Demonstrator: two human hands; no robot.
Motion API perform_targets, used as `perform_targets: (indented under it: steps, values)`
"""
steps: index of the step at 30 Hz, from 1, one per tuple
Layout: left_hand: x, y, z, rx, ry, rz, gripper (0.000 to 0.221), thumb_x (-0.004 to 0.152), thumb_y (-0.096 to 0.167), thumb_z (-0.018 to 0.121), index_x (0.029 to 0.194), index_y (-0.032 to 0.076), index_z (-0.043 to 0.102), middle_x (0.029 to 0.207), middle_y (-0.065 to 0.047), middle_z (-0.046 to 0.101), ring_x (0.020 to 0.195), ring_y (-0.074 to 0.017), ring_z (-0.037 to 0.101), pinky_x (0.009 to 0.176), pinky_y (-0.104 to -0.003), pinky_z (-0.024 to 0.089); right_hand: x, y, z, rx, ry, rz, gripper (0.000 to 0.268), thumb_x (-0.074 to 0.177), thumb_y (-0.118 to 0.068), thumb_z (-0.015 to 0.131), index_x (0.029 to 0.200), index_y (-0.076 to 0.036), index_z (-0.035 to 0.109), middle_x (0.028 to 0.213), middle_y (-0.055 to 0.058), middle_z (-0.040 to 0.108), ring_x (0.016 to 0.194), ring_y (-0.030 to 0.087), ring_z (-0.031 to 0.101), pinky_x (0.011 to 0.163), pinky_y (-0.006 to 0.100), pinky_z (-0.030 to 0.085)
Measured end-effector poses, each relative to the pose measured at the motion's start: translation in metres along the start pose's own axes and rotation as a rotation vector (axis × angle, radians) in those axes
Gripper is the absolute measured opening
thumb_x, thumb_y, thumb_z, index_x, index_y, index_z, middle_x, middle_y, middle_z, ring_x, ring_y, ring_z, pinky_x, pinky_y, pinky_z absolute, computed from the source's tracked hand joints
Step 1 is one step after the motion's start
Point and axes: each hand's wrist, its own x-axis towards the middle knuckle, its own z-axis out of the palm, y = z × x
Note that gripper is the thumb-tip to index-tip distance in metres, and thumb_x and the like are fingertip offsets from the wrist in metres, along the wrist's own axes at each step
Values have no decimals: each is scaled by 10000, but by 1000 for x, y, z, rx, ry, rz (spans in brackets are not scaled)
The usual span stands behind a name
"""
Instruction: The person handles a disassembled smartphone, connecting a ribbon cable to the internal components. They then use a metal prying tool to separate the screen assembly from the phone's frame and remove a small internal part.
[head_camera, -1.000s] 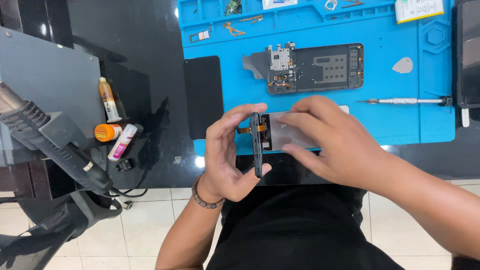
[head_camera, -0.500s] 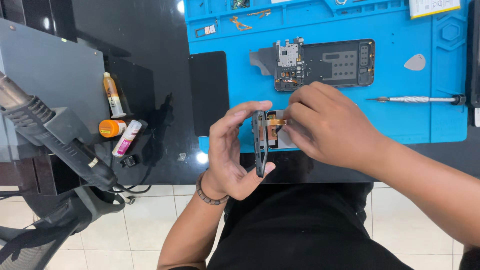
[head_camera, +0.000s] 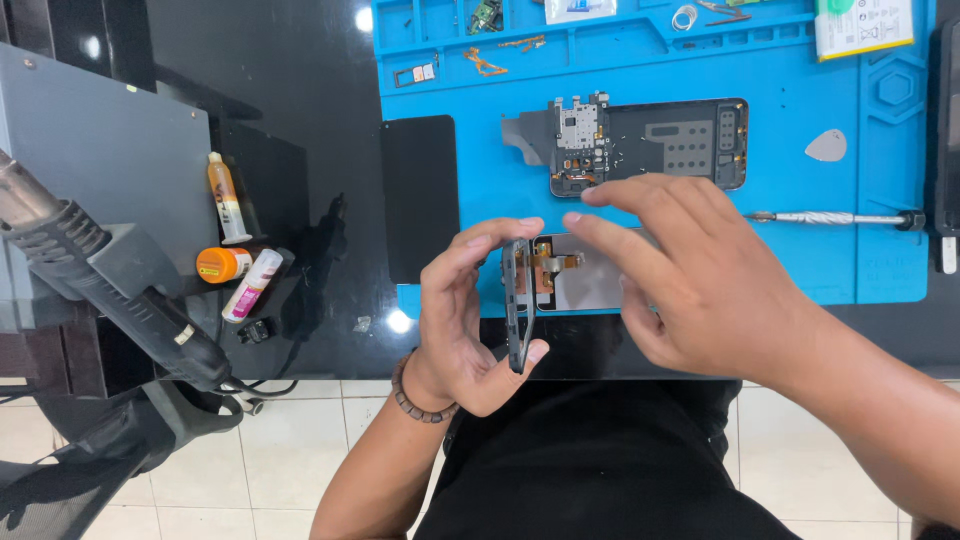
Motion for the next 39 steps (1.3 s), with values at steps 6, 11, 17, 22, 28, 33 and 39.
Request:
perform_targets:
  steps: [6,11,17,22,28,33,39]
  values:
    - [3,2,1,-8,-20,-6,654,961,224,651,1496,77,304,1403,-214,527,1367,-402,577,1229,-541,526,0,-2,19,-23,-191,-28,567,945,-543,637,1302,-105,586,1315,183,574,1161,366,587,941,499,454]
    - [0,0,-1,-4,6,-10,673,954,216,646,1514,35,319,1395,-226,523,1340,-382,594,1207,-494,539,0,2,25,-27,-127,-91,428,919,-490,722,1064,-98,627,1261,158,626,1106,362,602,928,492,468]
    - [-4,4,-3,-36,52,3,702,971,258,663,1561,78,328,1409,-207,511,1349,-377,599,1171,-505,565,-6,4,29,-118,-134,-89,588,908,-614,681,1049,-50,592,1317,185,641,1164,369,628,944,482,482]
    - [-3,17,-1,-77,96,-32,676,980,299,665,1533,67,353,1412,-189,483,1348,-418,613,1174,-530,565,-6,1,24,-6,-111,-82,452,962,-497,657,993,-57,555,1273,196,647,1052,382,619,898,492,479]
    - [-4,26,17,-303,244,-75,758,1078,370,613,1668,160,187,1435,-195,439,1384,-359,526,1275,-628,461,-9,-6,17,33,-130,-55,460,980,-457,635,1268,-106,563,1263,191,593,1109,382,610,902,507,526]
    - [2,22,37,-316,460,-35,673,1082,379,620,1565,48,288,1217,-174,578,1169,-317,597,1139,-589,549,-13,-12,13,9,72,-153,451,988,-450,654,1243,-80,622,1282,292,625,1045,432,673,860,502,583]
    - [7,16,44,-440,559,57,563,1089,398,587,1478,42,389,1148,-183,595,1055,-335,630,995,-563,584,-17,-12,10,2,148,-154,461,973,-462,668,1198,-60,667,1283,304,633,1078,436,695,891,492,593]
